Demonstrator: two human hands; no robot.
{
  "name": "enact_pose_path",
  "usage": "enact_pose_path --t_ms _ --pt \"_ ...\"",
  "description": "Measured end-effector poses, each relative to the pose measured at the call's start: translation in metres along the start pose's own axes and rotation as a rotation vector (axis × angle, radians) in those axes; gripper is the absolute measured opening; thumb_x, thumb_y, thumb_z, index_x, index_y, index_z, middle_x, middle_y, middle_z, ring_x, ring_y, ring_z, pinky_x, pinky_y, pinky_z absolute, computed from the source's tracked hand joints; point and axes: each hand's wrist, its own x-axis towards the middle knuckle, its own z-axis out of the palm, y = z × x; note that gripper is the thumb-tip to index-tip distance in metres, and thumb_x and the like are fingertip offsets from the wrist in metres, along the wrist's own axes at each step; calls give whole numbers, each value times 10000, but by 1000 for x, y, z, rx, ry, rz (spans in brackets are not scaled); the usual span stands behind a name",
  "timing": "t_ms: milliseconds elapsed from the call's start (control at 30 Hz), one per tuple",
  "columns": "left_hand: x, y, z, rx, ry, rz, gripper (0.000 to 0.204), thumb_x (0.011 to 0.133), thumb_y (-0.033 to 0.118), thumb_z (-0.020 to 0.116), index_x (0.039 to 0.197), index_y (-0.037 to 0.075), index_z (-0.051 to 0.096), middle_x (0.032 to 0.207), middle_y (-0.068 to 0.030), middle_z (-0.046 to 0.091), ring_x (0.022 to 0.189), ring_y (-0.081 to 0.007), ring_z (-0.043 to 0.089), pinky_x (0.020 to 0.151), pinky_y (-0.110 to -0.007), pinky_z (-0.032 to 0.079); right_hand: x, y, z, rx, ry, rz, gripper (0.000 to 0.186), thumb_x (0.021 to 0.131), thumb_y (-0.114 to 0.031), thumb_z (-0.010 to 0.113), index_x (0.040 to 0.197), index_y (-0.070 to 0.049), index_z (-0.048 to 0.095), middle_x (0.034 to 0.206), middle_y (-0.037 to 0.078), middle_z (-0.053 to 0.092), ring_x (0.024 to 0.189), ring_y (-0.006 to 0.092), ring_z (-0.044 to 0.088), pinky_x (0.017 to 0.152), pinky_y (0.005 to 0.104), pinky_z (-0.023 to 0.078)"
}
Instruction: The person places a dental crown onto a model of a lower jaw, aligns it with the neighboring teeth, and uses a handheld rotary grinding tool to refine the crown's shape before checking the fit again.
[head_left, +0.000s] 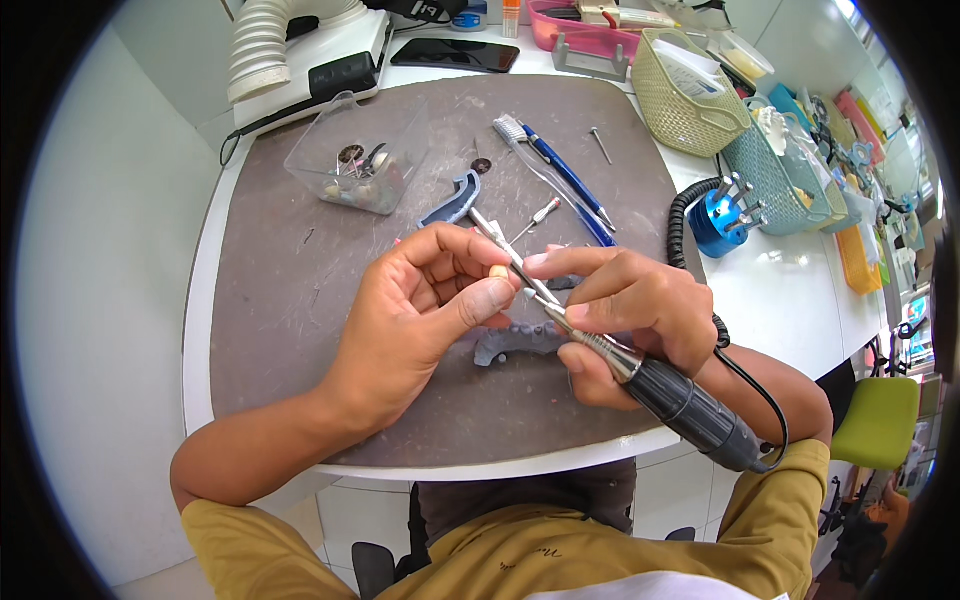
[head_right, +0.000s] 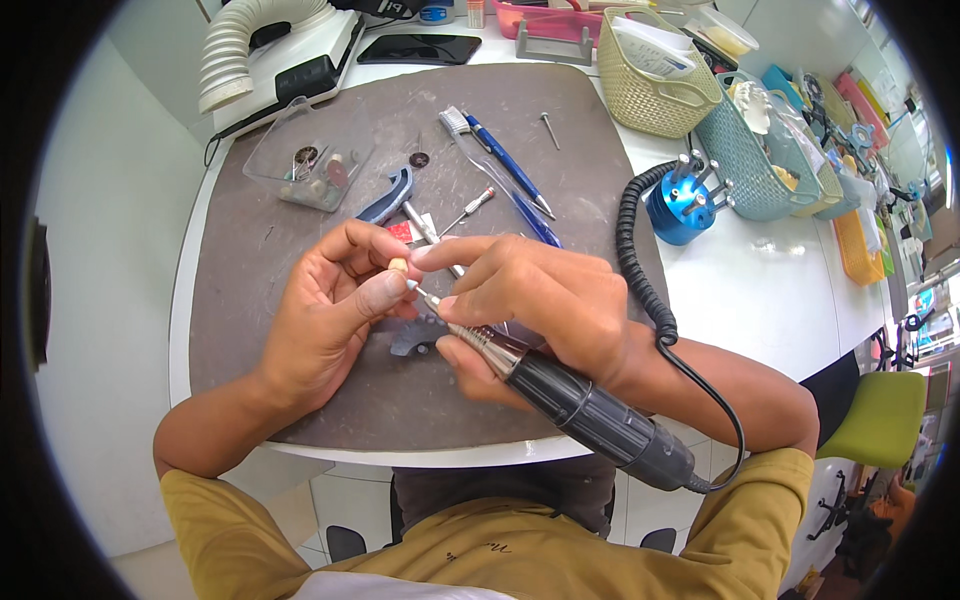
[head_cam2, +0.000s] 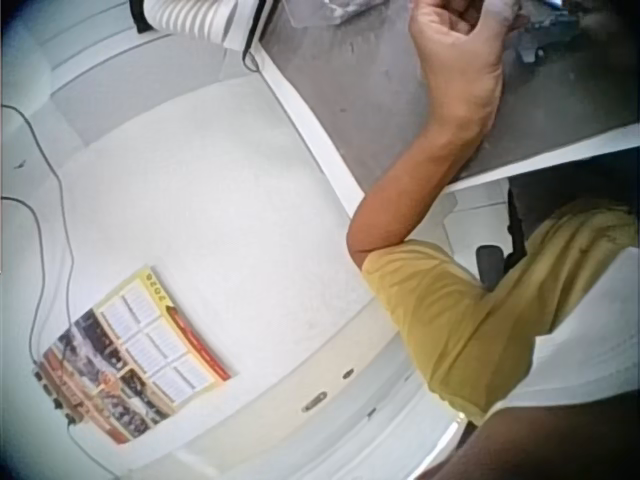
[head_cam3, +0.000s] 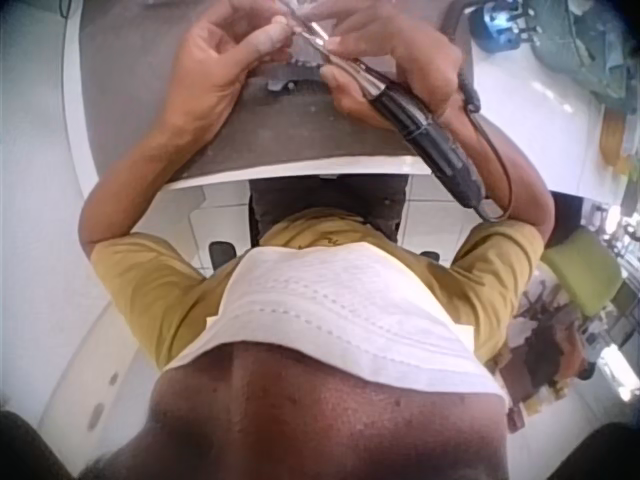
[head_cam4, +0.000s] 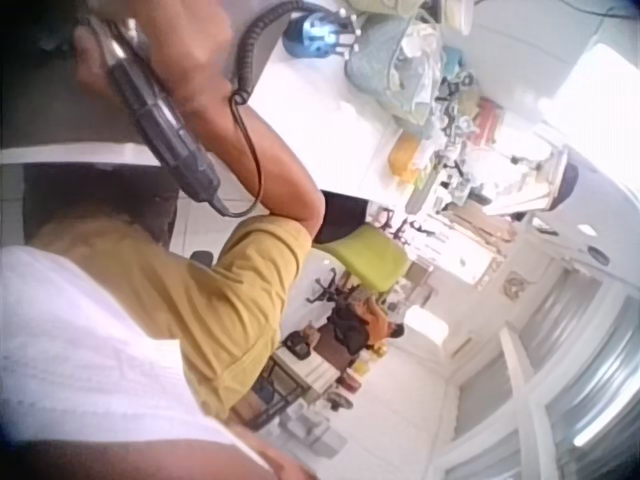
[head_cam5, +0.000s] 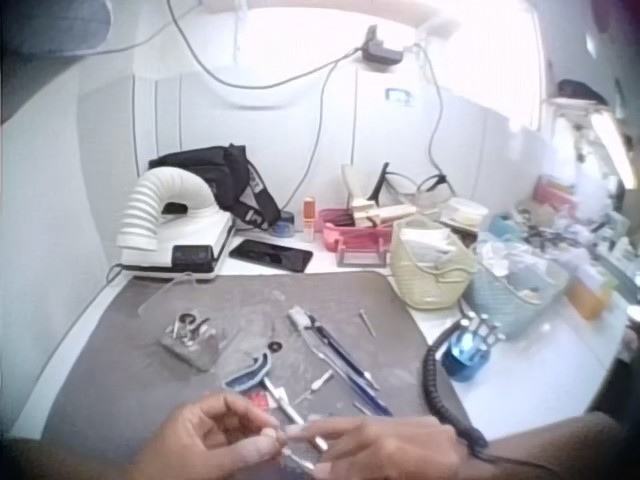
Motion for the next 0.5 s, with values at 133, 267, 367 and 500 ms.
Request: enact_pose_path --t_ms 133,267,367,500 --pt "-1 -3 -1 52 -25 40 190 984 94 690 1158 58 621 1084 -39 666 965 -101 638 859 -280 552 0 -1 2 8 -35 37 300 839 12 753 1070 15 561 906 164 643 1062 426 716 952 545 578" --pt "0 0 0 79 -37 41 206 972 96 709 1156 56 626 1078 -33 660 960 -95 621 853 -279 557 -2 5 1 11 25 46 294 822 40 748 1051 26 564 895 153 641 929 340 738 962 544 580" --pt "-1 -4 0 82 -24 85 205 959 82 722 1138 60 625 1066 -33 656 964 -99 627 855 -280 560 0 6 1 3 25 33 287 821 52 739 1048 32 564 894 152 638 893 313 729 965 544 582" --pt "-1 -6 0 43 -34 63 199 954 61 720 1125 65 619 1057 -35 655 970 -98 633 855 -287 566 1 6 2 27 30 4 294 820 74 727 1064 37 567 896 154 637 900 305 728 976 562 576"
